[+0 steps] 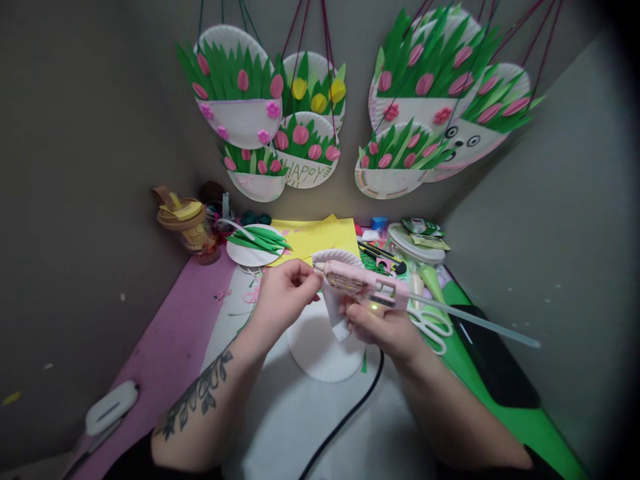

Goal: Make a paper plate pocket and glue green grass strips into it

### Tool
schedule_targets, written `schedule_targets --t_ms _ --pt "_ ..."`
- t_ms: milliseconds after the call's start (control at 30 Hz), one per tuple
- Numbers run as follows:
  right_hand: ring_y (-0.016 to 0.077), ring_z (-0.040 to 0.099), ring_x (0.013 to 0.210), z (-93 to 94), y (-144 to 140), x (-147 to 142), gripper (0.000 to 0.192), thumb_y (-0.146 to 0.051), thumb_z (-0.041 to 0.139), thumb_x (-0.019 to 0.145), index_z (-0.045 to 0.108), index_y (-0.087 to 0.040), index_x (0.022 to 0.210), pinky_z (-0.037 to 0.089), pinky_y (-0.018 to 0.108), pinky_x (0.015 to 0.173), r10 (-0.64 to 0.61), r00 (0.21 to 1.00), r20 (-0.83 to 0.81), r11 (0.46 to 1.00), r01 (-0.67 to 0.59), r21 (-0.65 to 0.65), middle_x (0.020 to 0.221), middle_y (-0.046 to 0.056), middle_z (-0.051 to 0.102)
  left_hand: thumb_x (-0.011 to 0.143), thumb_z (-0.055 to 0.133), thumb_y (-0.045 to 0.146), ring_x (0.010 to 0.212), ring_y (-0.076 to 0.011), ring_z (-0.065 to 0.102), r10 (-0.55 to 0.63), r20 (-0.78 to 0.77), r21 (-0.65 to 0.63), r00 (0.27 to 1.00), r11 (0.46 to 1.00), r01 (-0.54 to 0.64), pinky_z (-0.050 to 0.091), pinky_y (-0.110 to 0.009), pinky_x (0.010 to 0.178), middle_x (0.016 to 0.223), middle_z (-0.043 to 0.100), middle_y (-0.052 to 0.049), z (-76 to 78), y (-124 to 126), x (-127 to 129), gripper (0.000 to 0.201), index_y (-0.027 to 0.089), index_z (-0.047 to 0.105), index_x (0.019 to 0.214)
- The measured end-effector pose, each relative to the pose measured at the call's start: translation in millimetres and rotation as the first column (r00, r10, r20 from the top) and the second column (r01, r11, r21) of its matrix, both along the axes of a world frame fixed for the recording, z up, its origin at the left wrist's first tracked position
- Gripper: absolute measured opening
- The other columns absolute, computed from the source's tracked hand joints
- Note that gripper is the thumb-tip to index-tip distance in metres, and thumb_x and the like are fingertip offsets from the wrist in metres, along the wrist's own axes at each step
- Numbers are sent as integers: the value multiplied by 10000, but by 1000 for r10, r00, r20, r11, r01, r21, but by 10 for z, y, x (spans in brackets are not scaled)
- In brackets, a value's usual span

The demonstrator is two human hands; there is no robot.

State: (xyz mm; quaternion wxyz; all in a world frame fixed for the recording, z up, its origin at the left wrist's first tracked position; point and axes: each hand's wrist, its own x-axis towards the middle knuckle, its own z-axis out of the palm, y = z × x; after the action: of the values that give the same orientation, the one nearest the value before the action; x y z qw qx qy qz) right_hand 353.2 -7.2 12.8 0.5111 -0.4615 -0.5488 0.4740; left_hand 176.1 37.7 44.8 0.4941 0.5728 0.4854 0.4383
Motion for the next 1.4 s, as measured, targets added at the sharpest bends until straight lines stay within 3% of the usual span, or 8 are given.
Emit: schedule_targets --t_ms 100,267,467,633,833,1000,1233,1400 --pt "218 634 667 -41 -8 26 270 -500 686 777 720 -244 858 520 316 514 45 997 65 999 -45 8 644 32 649 703 613 233 495 -103 592 0 2 4 1000 1000 0 451 -181 469 525 576 33 -1 -4 -5 100 168 589 632" --pt "256 656 808 -100 -26 38 300 -502 698 764 722 -244 916 541 357 616 -39 987 159 999 34 34 757 52 686 694 602 229 469 -98 570 -3 -10 6 1000 1000 3 435 -180 454 507 573 31 6 -14 -2 98 170 581 618" --pt "251 645 815 -48 -5 14 257 -473 682 787 715 -248 907 546 362 639 3 992 127 997 -13 72 775 57 682 695 610 243 484 -104 579 -4 0 9 1000 1000 4 446 -187 461 522 577 28 17 -24 3 107 176 580 616" --pt "236 633 771 -57 0 23 248 -479 677 790 707 -240 850 533 341 608 -18 990 137 997 8 73 750 52 671 705 610 244 468 -96 567 -5 -13 9 1000 1000 5 439 -185 462 518 586 26 17 -20 -9 114 172 581 621" --pt "168 535 538 -91 -2 38 296 -515 663 791 673 -221 755 465 305 501 -41 983 179 998 32 53 603 14 604 709 615 250 467 -95 558 -12 -7 6 1000 1000 12 435 -185 462 513 582 27 24 -24 -10 126 173 577 618" --pt "192 578 629 -73 9 37 295 -518 664 786 671 -223 797 488 324 574 -72 979 193 995 59 77 712 38 655 706 615 244 463 -87 546 -14 -6 4 1000 1000 14 423 -177 457 500 571 32 33 -20 -4 132 171 566 607" --pt "163 529 530 -83 21 38 323 -539 647 793 637 -219 748 436 287 472 -43 985 165 998 35 52 602 15 592 712 613 240 474 -86 557 -2 -19 -9 1000 1000 2 426 -171 471 499 569 39 40 -25 4 134 165 566 613" --pt "165 541 549 -118 24 55 335 -547 641 795 625 -216 747 450 294 491 -59 985 163 998 51 47 628 17 595 720 618 253 484 -93 581 3 -14 -9 1000 1000 -3 428 -172 473 511 576 40 33 -24 -9 134 163 574 631"
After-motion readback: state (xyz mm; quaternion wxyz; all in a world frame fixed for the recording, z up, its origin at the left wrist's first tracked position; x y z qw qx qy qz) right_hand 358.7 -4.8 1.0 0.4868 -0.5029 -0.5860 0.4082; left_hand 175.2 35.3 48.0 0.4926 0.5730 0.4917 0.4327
